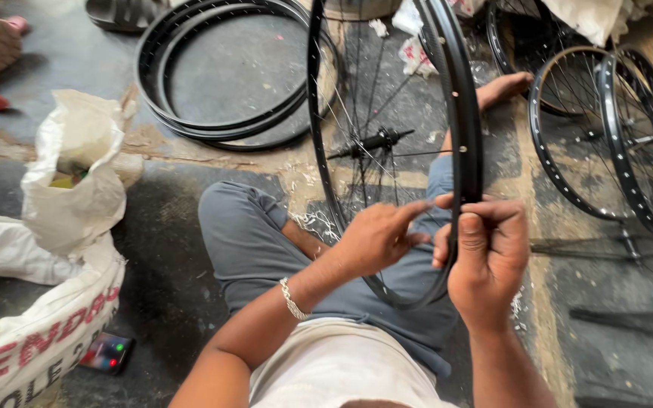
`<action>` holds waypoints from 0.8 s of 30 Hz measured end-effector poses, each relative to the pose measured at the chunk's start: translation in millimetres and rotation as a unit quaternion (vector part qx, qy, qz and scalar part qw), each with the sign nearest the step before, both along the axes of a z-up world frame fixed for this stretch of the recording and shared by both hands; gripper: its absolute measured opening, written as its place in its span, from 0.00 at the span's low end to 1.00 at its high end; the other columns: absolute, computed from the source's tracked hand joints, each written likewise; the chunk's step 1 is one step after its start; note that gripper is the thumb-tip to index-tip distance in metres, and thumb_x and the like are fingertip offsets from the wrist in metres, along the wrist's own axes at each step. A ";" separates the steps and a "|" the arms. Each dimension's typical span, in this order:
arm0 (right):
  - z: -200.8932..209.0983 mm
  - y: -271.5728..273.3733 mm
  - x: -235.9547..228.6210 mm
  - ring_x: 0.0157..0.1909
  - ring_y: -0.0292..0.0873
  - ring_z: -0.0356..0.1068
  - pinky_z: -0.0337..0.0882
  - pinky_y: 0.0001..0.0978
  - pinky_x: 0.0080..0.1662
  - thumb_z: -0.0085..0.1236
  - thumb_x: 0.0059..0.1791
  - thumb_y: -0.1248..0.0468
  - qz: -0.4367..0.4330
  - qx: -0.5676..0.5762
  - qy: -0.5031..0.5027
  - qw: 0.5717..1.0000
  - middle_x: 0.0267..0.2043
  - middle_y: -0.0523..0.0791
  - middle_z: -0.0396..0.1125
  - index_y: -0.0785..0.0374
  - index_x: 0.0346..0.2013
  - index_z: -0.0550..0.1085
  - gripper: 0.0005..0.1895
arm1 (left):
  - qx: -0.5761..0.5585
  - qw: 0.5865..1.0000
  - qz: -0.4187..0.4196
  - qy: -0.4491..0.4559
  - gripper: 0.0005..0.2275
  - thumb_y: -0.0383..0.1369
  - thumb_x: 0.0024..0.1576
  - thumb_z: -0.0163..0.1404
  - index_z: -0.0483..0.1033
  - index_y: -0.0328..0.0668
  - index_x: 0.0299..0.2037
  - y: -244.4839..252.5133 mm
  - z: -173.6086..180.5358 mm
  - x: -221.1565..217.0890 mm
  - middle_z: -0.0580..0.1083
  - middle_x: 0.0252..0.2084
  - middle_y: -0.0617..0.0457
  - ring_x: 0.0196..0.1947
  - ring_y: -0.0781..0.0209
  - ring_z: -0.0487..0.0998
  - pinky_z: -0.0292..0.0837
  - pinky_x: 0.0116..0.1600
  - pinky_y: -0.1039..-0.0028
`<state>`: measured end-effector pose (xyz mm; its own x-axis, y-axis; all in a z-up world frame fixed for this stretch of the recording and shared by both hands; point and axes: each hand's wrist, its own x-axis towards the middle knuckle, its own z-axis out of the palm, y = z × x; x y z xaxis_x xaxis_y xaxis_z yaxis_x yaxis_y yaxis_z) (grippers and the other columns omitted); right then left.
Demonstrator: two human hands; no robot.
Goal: The person is assembling a bicycle wheel by inserting spokes into the hub and rim. They are sitting on the floor, holding the wheel between their legs, and using their hands to thread the spokes through the rim holes and secure them with nipples.
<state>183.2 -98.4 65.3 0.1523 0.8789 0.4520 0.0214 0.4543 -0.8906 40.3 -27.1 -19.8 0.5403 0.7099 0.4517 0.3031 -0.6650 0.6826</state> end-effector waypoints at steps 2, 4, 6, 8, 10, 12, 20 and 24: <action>1.3 -1.2 -0.7 0.29 0.35 0.66 0.70 0.25 0.33 0.47 0.62 0.63 0.019 -0.002 0.005 1.000 0.53 0.54 0.69 0.64 0.48 0.60 0.08 | 0.043 0.999 -0.016 -0.029 0.21 0.38 0.59 0.55 0.70 0.43 0.61 4.1 -3.3 0.6 0.74 0.34 0.48 0.37 0.45 0.75 0.69 0.44 0.58; 4.6 0.2 2.4 0.32 0.34 0.68 0.72 0.24 0.37 0.47 0.62 0.63 0.031 0.006 -0.017 0.999 0.52 0.53 0.70 0.64 0.49 0.61 0.08 | 0.116 0.992 -0.037 -0.027 0.15 0.36 0.58 0.56 0.72 0.45 0.53 10.1 -6.6 2.0 0.75 0.37 0.48 0.41 0.45 0.77 0.71 0.47 0.59; 6.9 -3.0 10.8 0.37 0.35 0.70 0.74 0.24 0.43 0.48 0.64 0.63 0.032 0.014 -0.064 0.997 0.51 0.53 0.71 0.65 0.50 0.62 0.08 | 0.049 0.996 -0.033 -0.060 0.11 0.35 0.59 0.58 0.74 0.44 0.49 9.2 -14.0 2.5 0.77 0.37 0.48 0.41 0.48 0.79 0.73 0.47 0.63; 8.3 -3.2 18.4 0.39 0.34 0.72 0.75 0.24 0.45 0.50 0.61 0.63 0.015 -0.019 -0.066 0.998 0.49 0.51 0.72 0.65 0.49 0.64 0.08 | -0.116 0.973 -0.095 -0.175 0.09 0.34 0.62 0.56 0.73 0.41 0.47 9.6 -21.4 4.7 0.78 0.39 0.48 0.42 0.52 0.80 0.75 0.49 0.66; 8.7 -4.3 22.9 0.41 0.34 0.73 0.76 0.24 0.46 0.51 0.60 0.64 0.004 -0.034 -0.071 0.997 0.48 0.49 0.72 0.66 0.47 0.65 0.08 | -0.370 0.838 -0.199 -0.348 0.08 0.32 0.68 0.51 0.69 0.35 0.49 3.5 -26.4 7.6 0.80 0.43 0.48 0.45 0.59 0.80 0.77 0.54 0.68; 8.8 -1.9 24.3 0.43 0.34 0.74 0.76 0.24 0.47 0.53 0.60 0.65 -0.001 -0.025 -0.080 0.996 0.46 0.49 0.73 0.66 0.47 0.67 0.07 | -0.384 0.800 -0.243 -0.391 0.08 0.33 0.69 0.50 0.70 0.34 0.49 -6.0 -26.5 11.9 0.77 0.45 0.49 0.46 0.61 0.79 0.77 0.55 0.67; 9.6 -7.3 29.1 0.33 0.29 0.71 0.72 0.17 0.35 0.55 0.57 0.64 0.006 -0.047 -0.069 0.996 0.45 0.48 0.76 0.65 0.44 0.69 0.07 | -0.469 0.649 -0.282 -0.529 0.12 0.39 0.72 0.45 0.65 0.37 0.53 -65.1 -7.9 33.4 0.77 0.46 0.42 0.44 0.54 0.81 0.79 0.49 0.65; 0.8 -7.5 33.3 0.33 0.31 0.70 0.70 0.17 0.34 0.58 0.60 0.66 -0.112 0.093 -0.234 0.961 0.47 0.49 0.73 0.67 0.48 0.72 0.07 | -0.456 0.660 -0.268 -0.534 0.12 0.39 0.73 0.44 0.64 0.37 0.54 -63.3 -1.4 37.5 0.76 0.46 0.39 0.41 0.54 0.81 0.79 0.45 0.65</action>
<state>216.5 -105.9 66.0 0.0695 0.7453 0.6631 0.5160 0.5420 -0.6633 77.9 -90.4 -21.3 0.5433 0.7857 0.2958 -0.7863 0.3529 0.5071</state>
